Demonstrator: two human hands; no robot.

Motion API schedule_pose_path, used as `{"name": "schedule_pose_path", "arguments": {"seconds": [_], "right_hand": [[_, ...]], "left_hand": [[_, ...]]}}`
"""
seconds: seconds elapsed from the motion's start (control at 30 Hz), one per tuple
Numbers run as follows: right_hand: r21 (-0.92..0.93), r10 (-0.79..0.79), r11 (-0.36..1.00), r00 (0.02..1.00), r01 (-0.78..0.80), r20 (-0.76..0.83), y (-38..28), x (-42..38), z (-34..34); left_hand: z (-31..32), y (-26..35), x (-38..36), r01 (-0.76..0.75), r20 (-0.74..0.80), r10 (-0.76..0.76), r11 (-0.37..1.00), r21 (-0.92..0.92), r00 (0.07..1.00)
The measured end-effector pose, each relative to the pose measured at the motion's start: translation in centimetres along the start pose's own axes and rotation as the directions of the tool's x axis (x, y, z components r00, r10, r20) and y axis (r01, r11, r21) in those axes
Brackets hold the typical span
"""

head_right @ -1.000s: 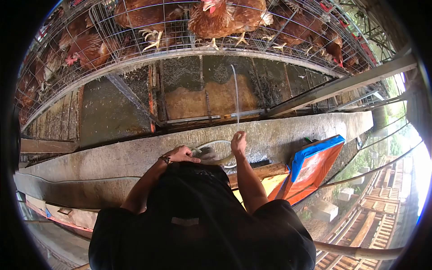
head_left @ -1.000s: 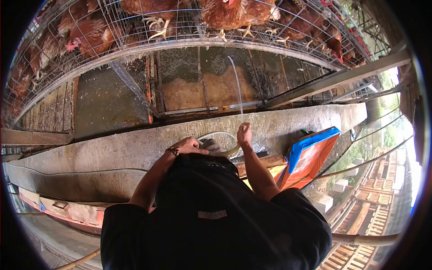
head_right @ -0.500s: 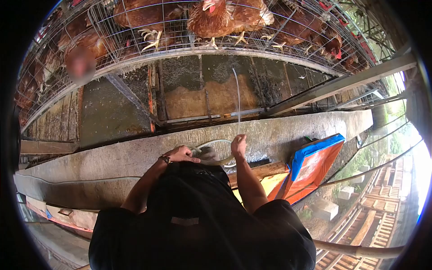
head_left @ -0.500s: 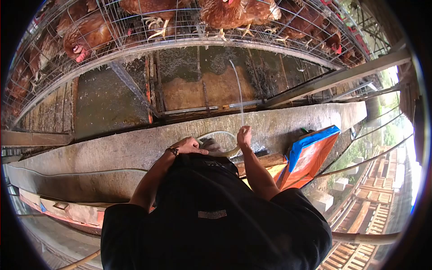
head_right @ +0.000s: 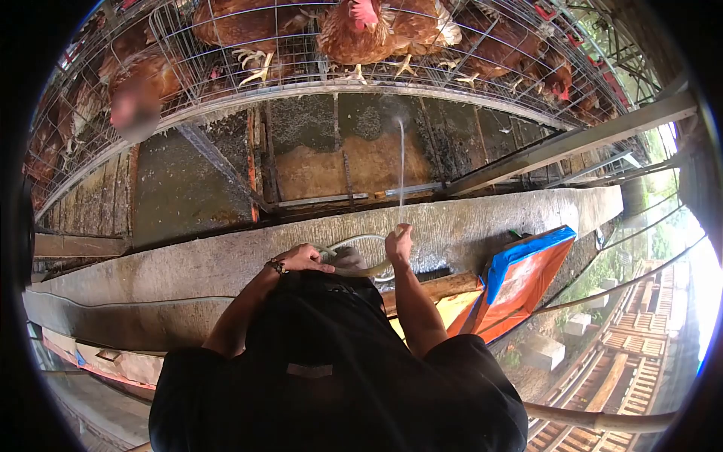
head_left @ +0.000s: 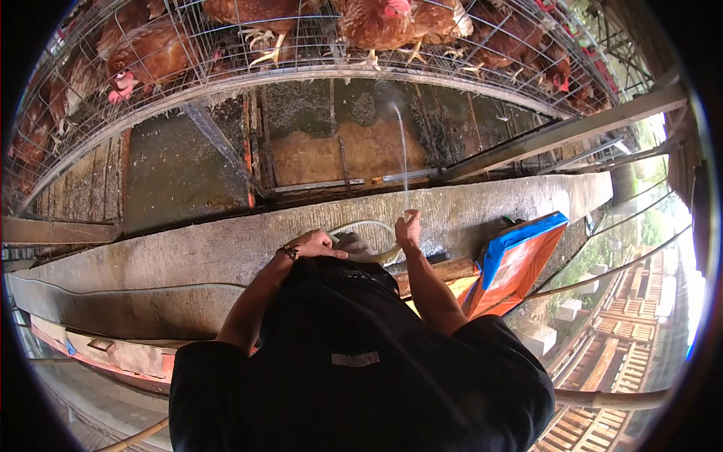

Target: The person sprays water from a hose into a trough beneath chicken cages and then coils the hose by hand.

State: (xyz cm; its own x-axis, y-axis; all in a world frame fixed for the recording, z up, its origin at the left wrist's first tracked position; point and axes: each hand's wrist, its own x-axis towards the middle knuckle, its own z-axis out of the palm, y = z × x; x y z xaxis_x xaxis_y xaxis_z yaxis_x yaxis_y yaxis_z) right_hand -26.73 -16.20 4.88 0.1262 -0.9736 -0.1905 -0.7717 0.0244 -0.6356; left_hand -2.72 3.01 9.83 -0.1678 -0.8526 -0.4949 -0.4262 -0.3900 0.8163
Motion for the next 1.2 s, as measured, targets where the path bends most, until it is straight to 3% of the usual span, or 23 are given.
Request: {"name": "schedule_pose_path", "arguments": {"seconds": [0.27, 0.37, 0.53, 0.67, 0.77, 0.87, 1.2], "right_hand": [[-0.037, -0.143, 0.989, 0.989, 0.142, -0.045, -0.6, 0.6, 0.3], [-0.040, -0.046, 0.998, 0.999, 0.046, -0.002, -1.3, 0.8, 0.0], [-0.013, -0.075, 0.997, 0.997, 0.074, -0.018, -1.1, 1.0, 0.0], [-0.002, -0.094, 0.996, 0.995, 0.094, -0.041, -0.3, 0.8, 0.2], [0.033, -0.008, 0.999, 1.000, 0.008, -0.009, -0.7, 0.2, -0.3], [0.022, -0.106, 0.994, 0.992, 0.108, -0.073, 0.0, 0.1, 0.2], [0.020, -0.060, 0.998, 0.997, 0.061, -0.041, -0.9, 0.0, 0.1]], "left_hand": [[-0.3, -0.4, 0.2, 0.030, 0.013, -0.030, 1.000, 0.005, 0.999], [-0.1, -0.9, 0.7, 0.031, 0.030, -0.032, 0.999, 0.005, 0.999], [0.8, -1.6, 1.2, -0.040, -0.050, 0.035, 0.994, -0.100, 0.998], [0.2, -0.7, 0.6, -0.018, -0.030, 0.016, 0.997, -0.070, 0.999], [0.0, -0.1, 0.2, 0.012, -0.012, -0.012, 0.998, -0.054, 1.000], [0.0, -0.1, 0.2, 0.035, 0.013, -0.035, 0.999, -0.034, 0.999], [0.3, 0.2, 0.0, 0.061, 0.038, -0.060, 0.997, -0.045, 0.997]]}}
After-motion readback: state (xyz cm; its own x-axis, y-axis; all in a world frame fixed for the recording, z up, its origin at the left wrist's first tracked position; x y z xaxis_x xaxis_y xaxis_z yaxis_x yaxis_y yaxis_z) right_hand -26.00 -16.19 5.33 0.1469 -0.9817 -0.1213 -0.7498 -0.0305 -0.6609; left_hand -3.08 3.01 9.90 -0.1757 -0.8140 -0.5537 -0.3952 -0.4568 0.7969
